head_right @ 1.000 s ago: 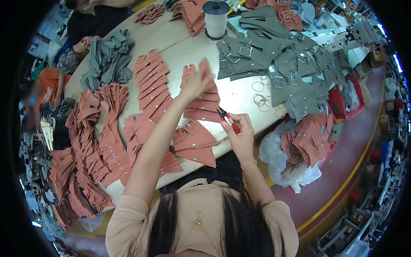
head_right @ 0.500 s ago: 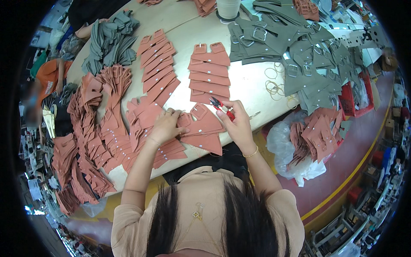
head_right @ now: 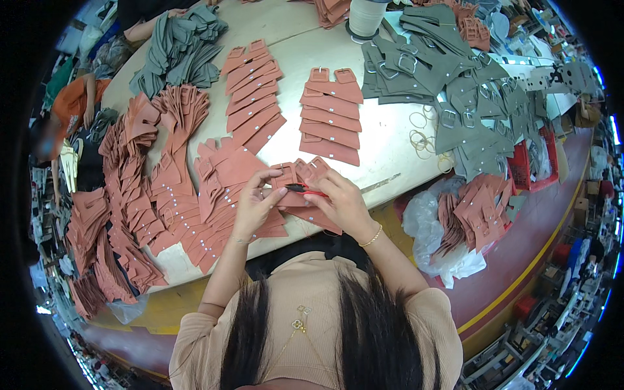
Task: The person uses a red utility knife to trim the edges of pink fabric pieces on a worktable. She repeatedly picks up pieces, cuts along the edges, and places them back on the table. Other workers are visible in the background.
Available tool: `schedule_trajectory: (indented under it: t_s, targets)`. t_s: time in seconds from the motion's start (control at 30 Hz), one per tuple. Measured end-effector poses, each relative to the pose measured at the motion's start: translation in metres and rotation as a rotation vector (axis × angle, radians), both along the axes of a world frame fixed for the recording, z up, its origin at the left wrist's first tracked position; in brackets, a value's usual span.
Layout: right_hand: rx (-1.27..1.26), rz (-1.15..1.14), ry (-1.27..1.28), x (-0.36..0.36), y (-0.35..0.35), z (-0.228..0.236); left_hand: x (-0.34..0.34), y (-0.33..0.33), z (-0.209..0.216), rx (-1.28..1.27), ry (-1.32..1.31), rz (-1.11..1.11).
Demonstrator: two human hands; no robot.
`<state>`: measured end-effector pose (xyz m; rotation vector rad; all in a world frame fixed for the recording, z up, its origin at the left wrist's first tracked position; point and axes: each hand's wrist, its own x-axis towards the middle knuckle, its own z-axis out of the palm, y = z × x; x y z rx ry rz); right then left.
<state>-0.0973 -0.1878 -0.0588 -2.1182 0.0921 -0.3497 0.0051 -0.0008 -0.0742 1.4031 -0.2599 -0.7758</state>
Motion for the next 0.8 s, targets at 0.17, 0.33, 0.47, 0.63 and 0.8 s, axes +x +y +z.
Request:
schedule_trajectory:
  t_s: [0.17,0.33,0.47,0.63,0.8]
  targets:
    - [-0.005,0.039,-0.011,0.005,0.001,0.015,0.004,0.015,0.026,0.024,0.002,-0.059]
    - [0.018,0.085,-0.001,0.005,0.003,0.025,0.001,0.02,0.043,-0.009,-0.064,-0.056]
    - [0.013,0.097,0.019,0.003,0.004,0.028,0.002,0.024,0.051,0.103,-0.113,-0.125]
    - [0.015,0.1,0.019,0.003,0.003,0.031,0.002,0.024,0.052,0.1,-0.189,-0.141]
    - [0.057,0.062,-0.003,0.002,0.008,0.032,0.001,0.022,0.051,0.063,-0.17,-0.129]
